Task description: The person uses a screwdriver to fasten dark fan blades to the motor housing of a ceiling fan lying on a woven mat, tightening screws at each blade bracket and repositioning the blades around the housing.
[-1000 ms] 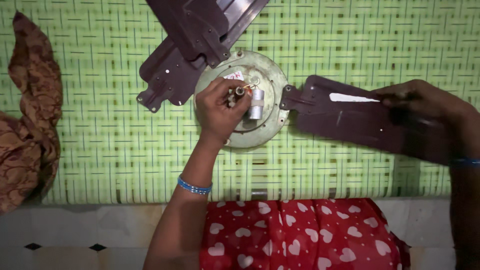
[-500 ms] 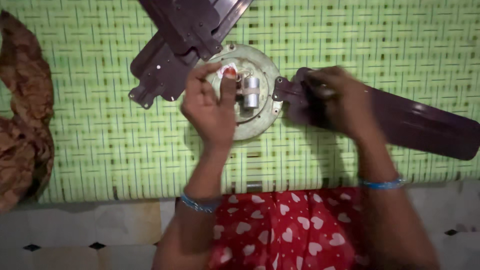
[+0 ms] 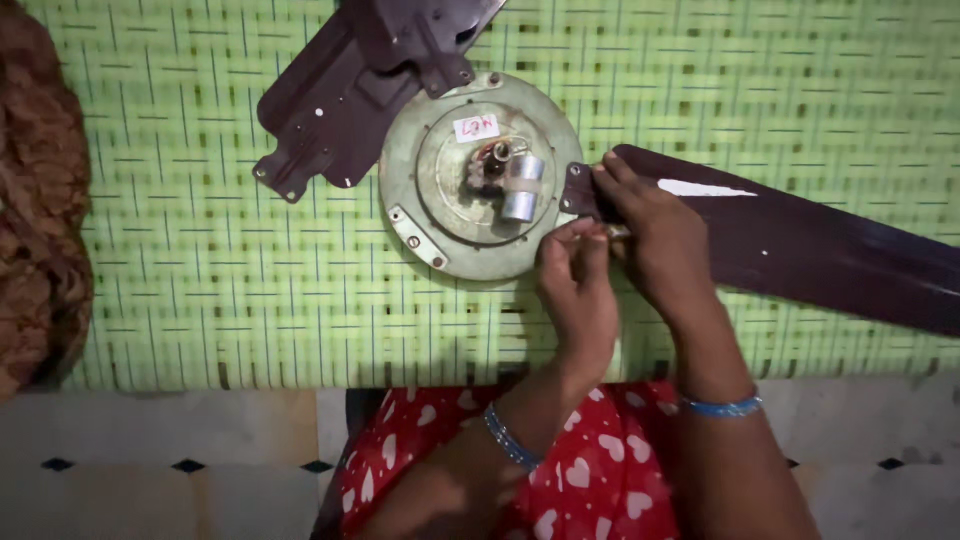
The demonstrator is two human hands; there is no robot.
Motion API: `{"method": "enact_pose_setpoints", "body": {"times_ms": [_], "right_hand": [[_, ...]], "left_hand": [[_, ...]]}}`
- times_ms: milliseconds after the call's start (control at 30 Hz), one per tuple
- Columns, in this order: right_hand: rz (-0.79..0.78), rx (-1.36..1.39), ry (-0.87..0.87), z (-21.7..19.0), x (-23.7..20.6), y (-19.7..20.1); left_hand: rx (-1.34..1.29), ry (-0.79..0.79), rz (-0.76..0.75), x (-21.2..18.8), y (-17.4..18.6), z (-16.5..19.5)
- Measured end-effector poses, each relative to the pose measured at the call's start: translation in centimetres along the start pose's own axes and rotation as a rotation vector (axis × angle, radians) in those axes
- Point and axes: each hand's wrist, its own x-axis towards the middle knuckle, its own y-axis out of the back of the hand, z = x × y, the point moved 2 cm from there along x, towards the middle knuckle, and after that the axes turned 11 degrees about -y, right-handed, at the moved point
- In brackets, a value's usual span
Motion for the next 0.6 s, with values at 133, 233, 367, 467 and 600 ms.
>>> {"method": "enact_pose_setpoints", "body": {"times_ms": [133, 233, 367, 467, 600], "right_hand": [[-0.087, 0.017, 0.04, -1.4, -1.0, 3.1], [-0.112, 0.029, 0.042, -2.1, -1.6, 4.7], [-0.063, 0.093, 0.028, -2.4, -1.6, 4.1], [0.007, 0.097, 0.006, -2.2, -1.7, 3.7], [0.05, 0.117, 0.028, -2.5, -1.9, 3.3]], "left_hand": [[0.134, -0.058, -0.056, -0.5, -0.3, 4.3], [0.293, -0.56, -0.194, 1.5, -0.2, 7.9], [0.663, -0.994, -0.099, 5.8, 1.7, 10.0], [0.651, -1.051, -0.086, 7.8, 3.2, 11.8], [0.359, -0.721, -0.024, 11.5, 5.0, 13.1]]}}
